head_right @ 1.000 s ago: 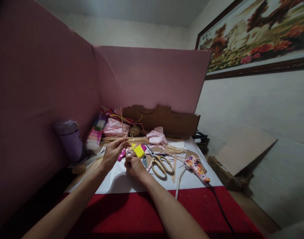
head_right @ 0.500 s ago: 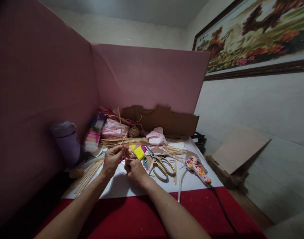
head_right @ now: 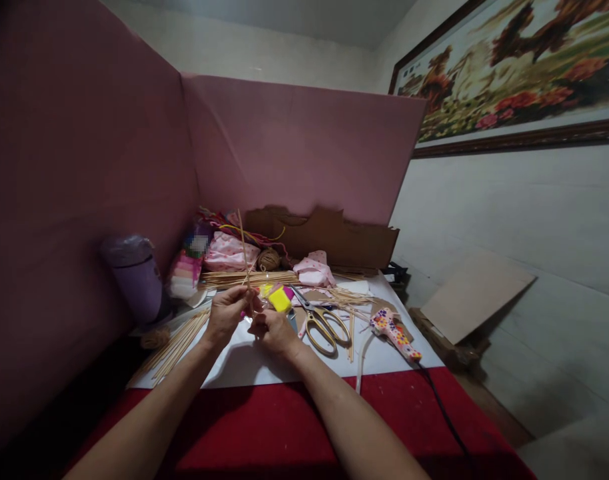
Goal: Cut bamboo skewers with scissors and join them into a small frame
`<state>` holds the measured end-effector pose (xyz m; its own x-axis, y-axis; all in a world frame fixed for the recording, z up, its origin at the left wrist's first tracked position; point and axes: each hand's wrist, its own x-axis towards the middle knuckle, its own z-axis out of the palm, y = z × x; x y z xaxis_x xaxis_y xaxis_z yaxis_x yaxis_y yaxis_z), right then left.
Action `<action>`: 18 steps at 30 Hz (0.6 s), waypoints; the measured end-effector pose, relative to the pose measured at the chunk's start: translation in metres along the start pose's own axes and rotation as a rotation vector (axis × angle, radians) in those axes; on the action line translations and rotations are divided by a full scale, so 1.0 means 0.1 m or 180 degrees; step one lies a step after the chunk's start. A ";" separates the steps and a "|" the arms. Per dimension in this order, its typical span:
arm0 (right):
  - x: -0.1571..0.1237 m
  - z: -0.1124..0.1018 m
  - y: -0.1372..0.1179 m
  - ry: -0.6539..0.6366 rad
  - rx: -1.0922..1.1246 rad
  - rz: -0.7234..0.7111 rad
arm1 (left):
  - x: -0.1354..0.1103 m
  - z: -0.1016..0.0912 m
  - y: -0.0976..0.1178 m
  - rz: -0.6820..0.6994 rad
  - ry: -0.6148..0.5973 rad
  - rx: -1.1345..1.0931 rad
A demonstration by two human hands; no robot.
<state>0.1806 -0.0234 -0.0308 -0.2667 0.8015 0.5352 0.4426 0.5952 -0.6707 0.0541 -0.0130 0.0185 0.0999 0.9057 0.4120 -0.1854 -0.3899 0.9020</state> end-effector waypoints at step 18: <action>0.01 0.00 -0.02 0.0034 -0.0062 0.0102 | -0.10 0.12 -0.05 -0.0354 0.0142 -0.0950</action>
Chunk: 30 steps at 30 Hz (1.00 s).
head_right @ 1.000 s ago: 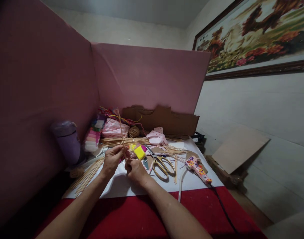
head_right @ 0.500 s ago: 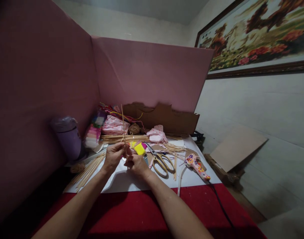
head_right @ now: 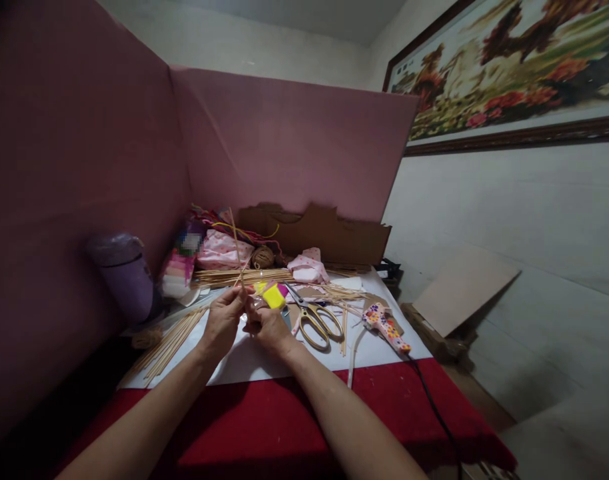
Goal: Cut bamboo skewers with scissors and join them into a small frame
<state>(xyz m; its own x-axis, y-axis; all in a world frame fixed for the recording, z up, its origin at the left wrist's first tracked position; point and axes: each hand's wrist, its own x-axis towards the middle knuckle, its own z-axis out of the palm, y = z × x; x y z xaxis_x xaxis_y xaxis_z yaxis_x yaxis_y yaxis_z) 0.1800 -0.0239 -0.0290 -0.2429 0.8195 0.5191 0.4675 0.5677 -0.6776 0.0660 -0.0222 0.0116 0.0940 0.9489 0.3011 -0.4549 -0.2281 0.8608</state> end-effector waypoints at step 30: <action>-0.25 -1.03 0.05 -0.0392 -0.2516 0.1918 | -0.06 0.11 0.03 -0.0136 0.0076 -0.0699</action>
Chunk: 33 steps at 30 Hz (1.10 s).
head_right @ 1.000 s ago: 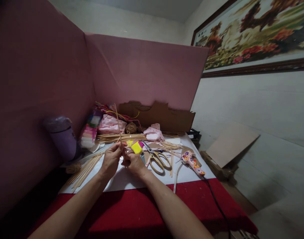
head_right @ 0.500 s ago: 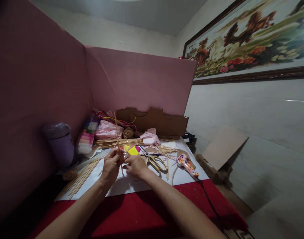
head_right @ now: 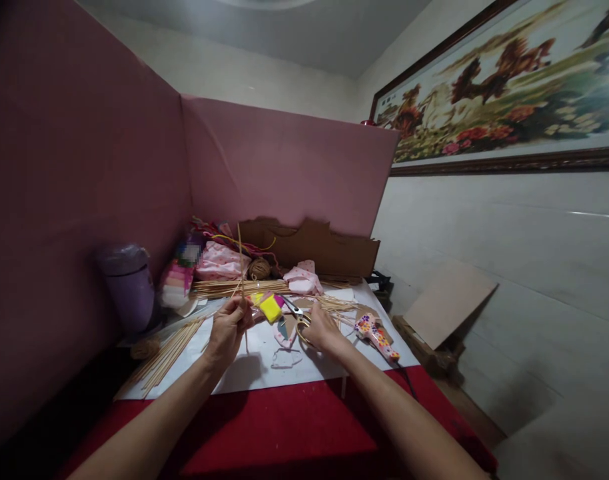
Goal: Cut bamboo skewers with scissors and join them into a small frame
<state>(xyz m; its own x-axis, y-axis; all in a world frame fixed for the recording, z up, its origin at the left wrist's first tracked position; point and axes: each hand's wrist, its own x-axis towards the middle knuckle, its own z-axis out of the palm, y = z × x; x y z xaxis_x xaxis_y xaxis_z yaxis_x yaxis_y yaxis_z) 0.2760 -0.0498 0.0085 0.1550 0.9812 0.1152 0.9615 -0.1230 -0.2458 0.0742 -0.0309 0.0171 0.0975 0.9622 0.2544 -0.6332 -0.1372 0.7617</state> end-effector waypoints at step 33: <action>-0.63 -0.56 -0.16 -0.0757 0.2087 -0.0975 | -0.13 0.12 0.12 -0.0903 -0.0677 0.0914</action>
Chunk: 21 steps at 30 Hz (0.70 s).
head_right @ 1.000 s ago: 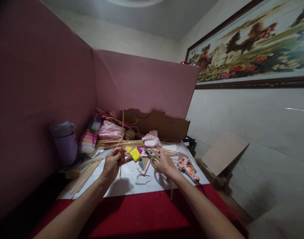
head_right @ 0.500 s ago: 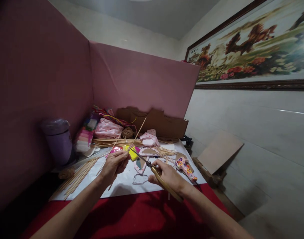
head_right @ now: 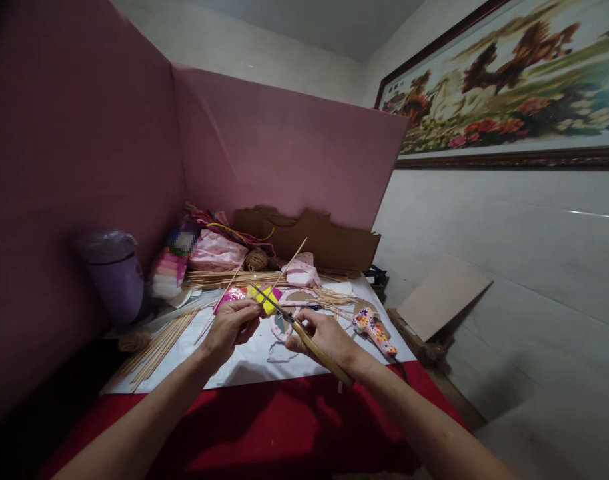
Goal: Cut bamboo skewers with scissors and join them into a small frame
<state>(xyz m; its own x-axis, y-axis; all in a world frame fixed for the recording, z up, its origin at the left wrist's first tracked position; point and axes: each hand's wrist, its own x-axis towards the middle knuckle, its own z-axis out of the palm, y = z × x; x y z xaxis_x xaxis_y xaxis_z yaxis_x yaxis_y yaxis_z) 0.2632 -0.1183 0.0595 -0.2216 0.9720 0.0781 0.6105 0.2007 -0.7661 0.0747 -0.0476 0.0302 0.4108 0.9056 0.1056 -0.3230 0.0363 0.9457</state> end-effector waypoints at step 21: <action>0.04 -0.02 0.00 0.0116 -0.0358 -0.0008 | -0.02 0.02 0.04 -0.0100 0.0008 0.0058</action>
<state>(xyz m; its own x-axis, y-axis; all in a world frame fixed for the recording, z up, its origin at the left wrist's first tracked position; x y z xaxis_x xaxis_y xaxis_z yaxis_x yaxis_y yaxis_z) 0.2637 -0.1146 0.0613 -0.1967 0.9749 0.1046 0.6920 0.2136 -0.6896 0.0744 -0.0506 0.0343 0.4183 0.9052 0.0750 -0.2945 0.0570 0.9540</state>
